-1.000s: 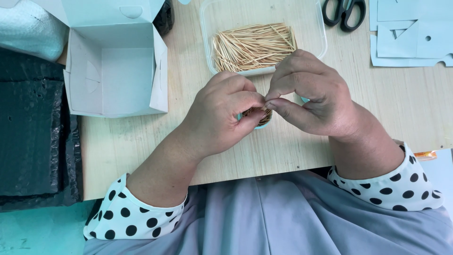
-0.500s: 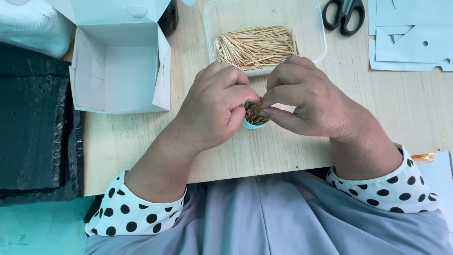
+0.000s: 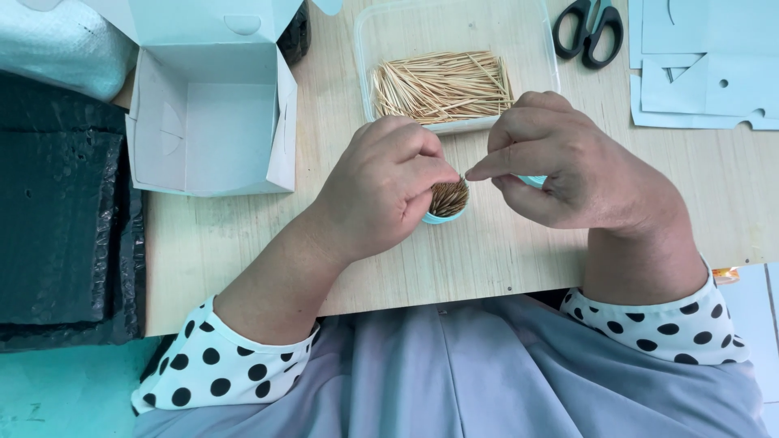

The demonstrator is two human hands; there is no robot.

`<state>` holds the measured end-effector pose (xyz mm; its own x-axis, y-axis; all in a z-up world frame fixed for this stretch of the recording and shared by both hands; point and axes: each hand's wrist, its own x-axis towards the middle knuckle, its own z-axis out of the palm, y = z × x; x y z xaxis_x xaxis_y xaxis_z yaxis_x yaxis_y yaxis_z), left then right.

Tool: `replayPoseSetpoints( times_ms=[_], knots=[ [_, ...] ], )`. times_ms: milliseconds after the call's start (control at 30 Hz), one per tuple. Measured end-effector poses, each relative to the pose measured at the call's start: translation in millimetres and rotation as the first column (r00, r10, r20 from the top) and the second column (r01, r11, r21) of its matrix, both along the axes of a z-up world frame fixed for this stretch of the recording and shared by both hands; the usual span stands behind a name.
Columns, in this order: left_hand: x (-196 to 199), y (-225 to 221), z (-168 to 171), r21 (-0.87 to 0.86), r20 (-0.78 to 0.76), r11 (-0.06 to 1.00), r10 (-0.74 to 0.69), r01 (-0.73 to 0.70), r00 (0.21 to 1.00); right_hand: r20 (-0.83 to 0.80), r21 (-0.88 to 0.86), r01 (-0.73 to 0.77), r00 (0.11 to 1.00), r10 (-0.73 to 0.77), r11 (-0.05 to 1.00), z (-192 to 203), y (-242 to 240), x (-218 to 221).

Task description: The person picks up toothpicks from a plastic container by hand and places them into a small blue circular holder.

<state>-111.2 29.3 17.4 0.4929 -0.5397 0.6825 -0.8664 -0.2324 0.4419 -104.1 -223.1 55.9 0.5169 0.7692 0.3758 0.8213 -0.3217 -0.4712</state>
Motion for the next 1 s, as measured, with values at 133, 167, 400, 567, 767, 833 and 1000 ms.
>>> replayPoseSetpoints(
  times_ms=[133, 167, 400, 567, 767, 833, 1000],
  knots=[
    [-10, 3, 3, 0.068, 0.097, 0.996, 0.050, -0.056, 0.994, -0.013, -0.064, -0.028, 1.000, 0.027, 0.998, 7, -5, -2],
    [-11, 3, 1, 0.059, 0.127, 0.997, 0.039, -0.047, 0.991, -0.020, -0.072, -0.040, 0.999, 0.039, 0.997, 8, -7, -4],
    [-11, 1, -3, 0.057, 0.183, 0.996, 0.055, -0.067, 0.982, -0.020, -0.105, -0.051, 0.999, 0.049, 0.993, 6, -5, -5],
    [-10, 2, -5, 0.061, 0.211, 0.996, 0.048, -0.062, 0.976, -0.036, -0.107, -0.045, 0.998, 0.041, 0.993, 5, -3, -5],
    [-7, 7, -11, 0.089, 0.257, 0.992, 0.069, -0.095, 0.964, -0.034, -0.144, -0.048, 0.998, 0.043, 0.988, 3, 2, -6],
    [-5, 8, -13, 0.102, 0.266, 0.990, 0.065, -0.095, 0.962, -0.040, -0.155, -0.057, 0.998, 0.052, 0.986, 2, 4, -6],
    [-6, 11, -12, 0.130, 0.289, 0.984, 0.077, -0.118, 0.954, -0.047, -0.140, -0.070, 0.997, 0.064, 0.988, 1, 5, -7]
  ],
)
